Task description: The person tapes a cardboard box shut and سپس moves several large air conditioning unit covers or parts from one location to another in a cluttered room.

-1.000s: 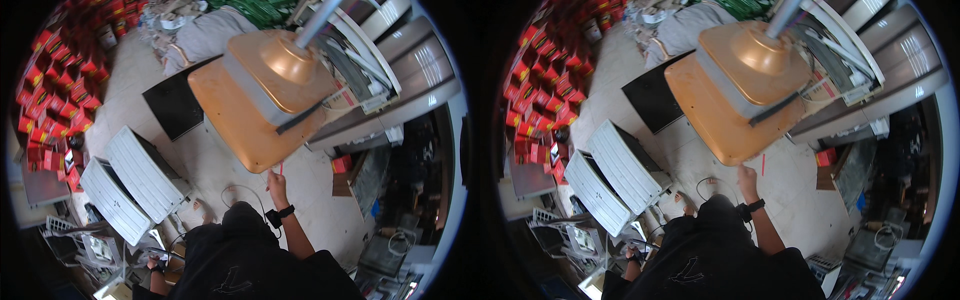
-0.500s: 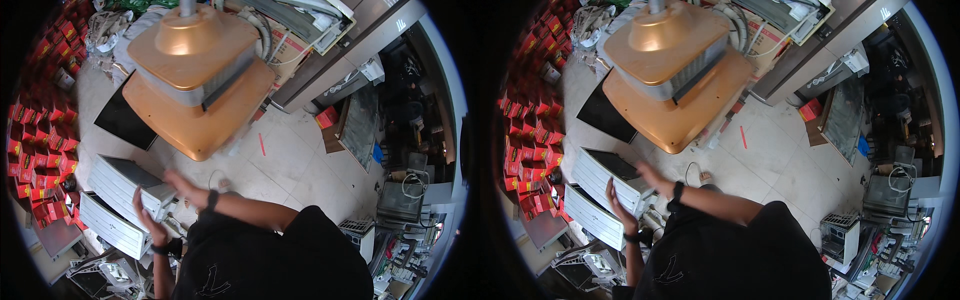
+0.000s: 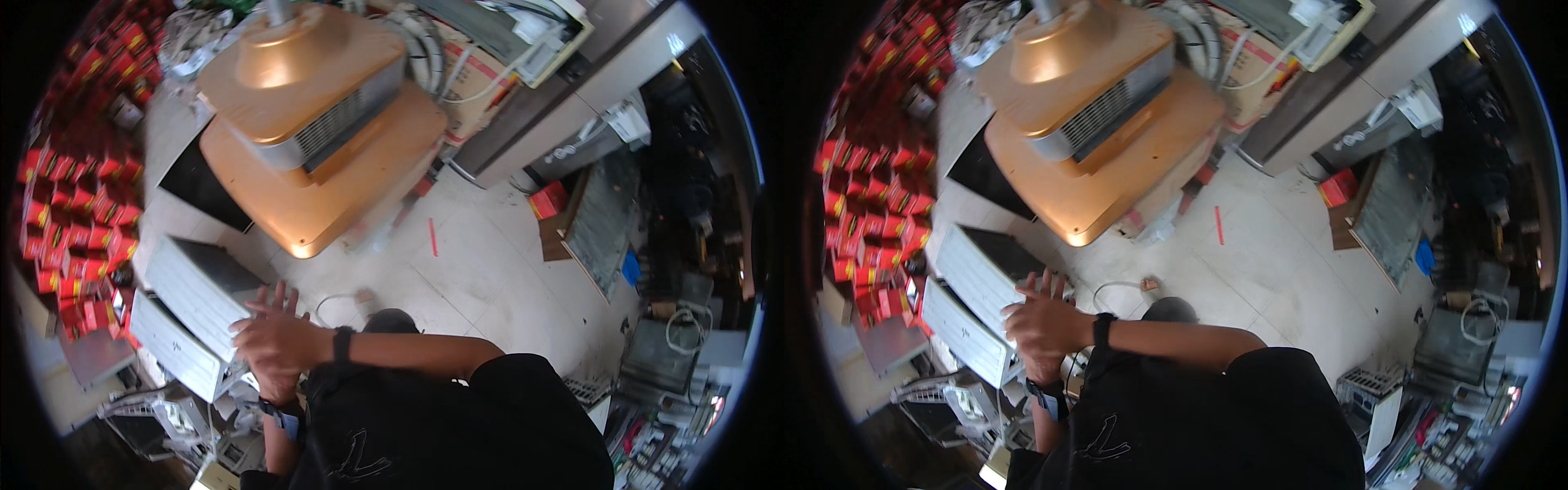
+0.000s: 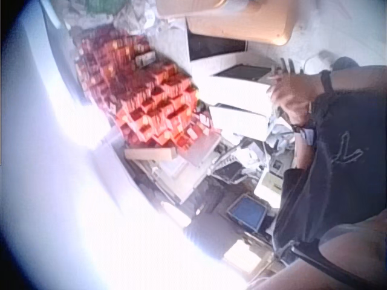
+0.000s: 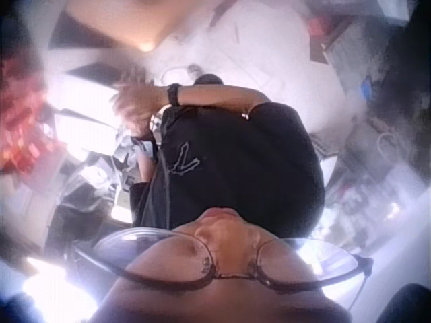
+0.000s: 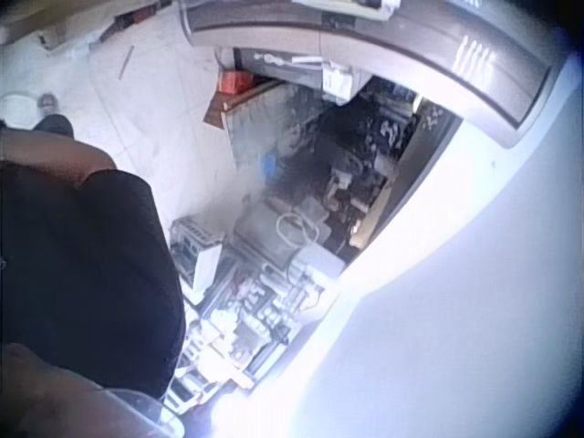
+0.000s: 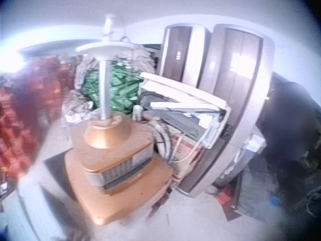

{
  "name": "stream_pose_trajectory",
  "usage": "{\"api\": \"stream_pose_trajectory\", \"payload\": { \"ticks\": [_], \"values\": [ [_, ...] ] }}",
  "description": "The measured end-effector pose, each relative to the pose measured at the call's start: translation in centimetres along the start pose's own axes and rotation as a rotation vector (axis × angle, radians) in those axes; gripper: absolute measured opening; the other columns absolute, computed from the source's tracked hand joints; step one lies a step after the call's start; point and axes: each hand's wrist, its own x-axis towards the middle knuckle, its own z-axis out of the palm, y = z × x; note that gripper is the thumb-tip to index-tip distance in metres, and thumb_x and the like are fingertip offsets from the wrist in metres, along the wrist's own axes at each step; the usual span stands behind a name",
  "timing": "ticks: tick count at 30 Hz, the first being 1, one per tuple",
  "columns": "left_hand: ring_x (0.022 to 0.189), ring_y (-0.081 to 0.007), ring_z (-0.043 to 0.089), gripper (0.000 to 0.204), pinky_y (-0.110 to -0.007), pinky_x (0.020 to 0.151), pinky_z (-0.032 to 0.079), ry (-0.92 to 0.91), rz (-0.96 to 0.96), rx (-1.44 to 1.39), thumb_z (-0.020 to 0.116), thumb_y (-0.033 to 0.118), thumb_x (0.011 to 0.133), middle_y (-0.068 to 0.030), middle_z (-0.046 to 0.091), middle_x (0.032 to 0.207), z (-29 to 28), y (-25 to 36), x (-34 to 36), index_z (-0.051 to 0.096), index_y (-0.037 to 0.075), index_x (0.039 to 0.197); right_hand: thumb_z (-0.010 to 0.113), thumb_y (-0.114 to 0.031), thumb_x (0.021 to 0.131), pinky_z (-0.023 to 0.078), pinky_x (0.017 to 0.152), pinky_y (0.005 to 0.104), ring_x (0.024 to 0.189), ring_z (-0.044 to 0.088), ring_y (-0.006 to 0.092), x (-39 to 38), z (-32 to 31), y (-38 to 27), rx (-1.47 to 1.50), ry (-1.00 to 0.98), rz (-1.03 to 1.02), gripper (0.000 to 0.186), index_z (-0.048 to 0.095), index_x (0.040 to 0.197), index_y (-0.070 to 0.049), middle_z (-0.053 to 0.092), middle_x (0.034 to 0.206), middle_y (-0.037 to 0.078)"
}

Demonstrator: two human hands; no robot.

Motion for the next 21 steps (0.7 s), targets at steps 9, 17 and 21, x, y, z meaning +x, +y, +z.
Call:
{"api": "stream_pose_trajectory", "payload": {
  "ticks": [9,17,21],
  "values": [
    [0.117,-0.0304,0.051,0.056,-0.042,0.103,0.036,0.266,-0.373,-0.214,0.035,0.043,0.096,-0.0181,0.052,0.131,-6.3,3.0,-9.7,0.051,-0.002,0.124,0.062,-0.027,0.082,0.043,0.091,0.0428,0.102,0.058,0.0304,-9.2,7.9,1.5,0.139,-0.193,0.287,0.046,0.055,0.123,-0.007,0.062,0.114,0.011],
    [0.087,-0.0241,0.059,0.033,-0.045,0.097,0.04,0.373,-0.015,-0.381,0.042,0.029,0.096,-0.0098,0.063,0.089,-15.4,5.1,-22.5,0.059,0.002,0.104,0.056,-0.031,0.084,0.05,0.071,0.0413,0.077,0.064,0.0329,-18.0,17.6,1.8,0.128,-1.034,0.471,0.027,0.068,0.085,-0.007,0.068,0.082,0.014],
    [0.083,-0.021,0.06,0.03,-0.042,0.094,0.041,0.588,0.031,-0.362,0.042,0.031,0.095,-0.0074,0.061,0.078,-18.8,6.1,-28.8,0.06,0.007,0.093,0.053,-0.033,0.08,0.049,0.078,0.0444,0.086,0.063,0.0364,-17.8,22.7,1.0,0.09,-1.295,0.549,0.031,0.068,0.086,-0.008,0.067,0.088,0.018]
  ]
}}
